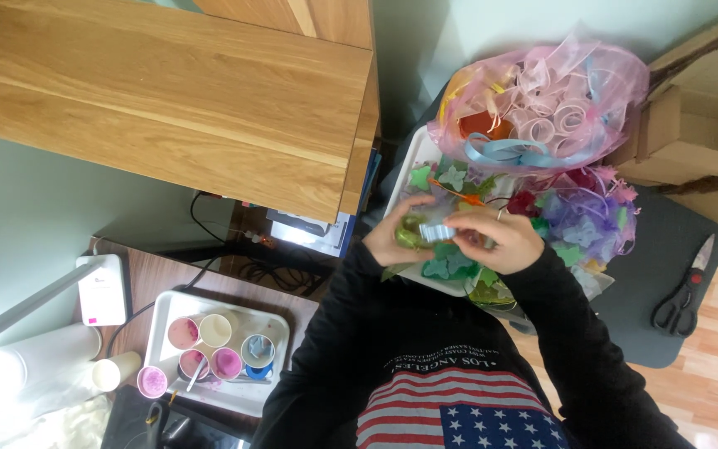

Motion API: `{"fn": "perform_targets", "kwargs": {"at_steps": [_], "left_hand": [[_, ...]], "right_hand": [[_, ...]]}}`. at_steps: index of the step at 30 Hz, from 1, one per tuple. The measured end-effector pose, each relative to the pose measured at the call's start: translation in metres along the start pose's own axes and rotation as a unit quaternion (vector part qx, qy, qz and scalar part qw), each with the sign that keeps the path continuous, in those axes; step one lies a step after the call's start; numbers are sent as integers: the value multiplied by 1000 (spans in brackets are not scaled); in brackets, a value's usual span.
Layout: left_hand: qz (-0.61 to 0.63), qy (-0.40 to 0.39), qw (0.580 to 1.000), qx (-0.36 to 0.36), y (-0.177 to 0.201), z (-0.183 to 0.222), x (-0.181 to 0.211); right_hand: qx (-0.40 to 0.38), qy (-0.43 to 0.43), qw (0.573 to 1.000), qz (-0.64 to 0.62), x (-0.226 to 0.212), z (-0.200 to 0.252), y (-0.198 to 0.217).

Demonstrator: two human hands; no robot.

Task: Putting small colored favors into decorative bags and tying them with ribbons.

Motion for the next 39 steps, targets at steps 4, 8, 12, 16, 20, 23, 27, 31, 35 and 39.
{"fn": "perform_targets", "kwargs": {"at_steps": [4, 8, 12, 16, 20, 23, 27, 31, 35, 39], "left_hand": [[-44, 88, 992, -83, 0, 2, -15], [10, 61, 989, -131, -7, -1, -24], [-4, 51, 989, -140, -14, -7, -9], [19, 60, 986, -156, -21, -12, -13], [-43, 54, 993, -95, -24, -17, -4], [-116, 18, 993, -11, -25, -21, 12], [-327, 0, 937, 123, -25, -23, 44], [-379, 54, 904, 191, -35, -26, 44], [-379, 26, 898, 223, -36, -27, 35], [-247, -29, 954, 168, -36, -27, 39]], "right_hand": [[-30, -12, 999, -16, 2, 1, -3], [-58, -24, 996, -71, 10, 3, -7], [-84, -76, 989, -94, 20, 5, -7], [-95, -65, 990, -87, 26, 5, -13], [-68, 41, 997, -22, 30, 4, -20], [-22, 53, 998, 10, 31, 7, -22], [47, -50, 998, 8, 21, 2, -23], [45, -82, 995, -43, 27, 5, -34], [44, -149, 982, -103, 50, 13, -48], [76, -215, 968, -109, 62, 16, -45]]}}
Point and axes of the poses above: each hand's wrist, its own z-axis away from the middle knuckle, its own y-axis out of the back of the hand, x = y × z, the point moved 4 cm from there along -z, towards the middle knuckle
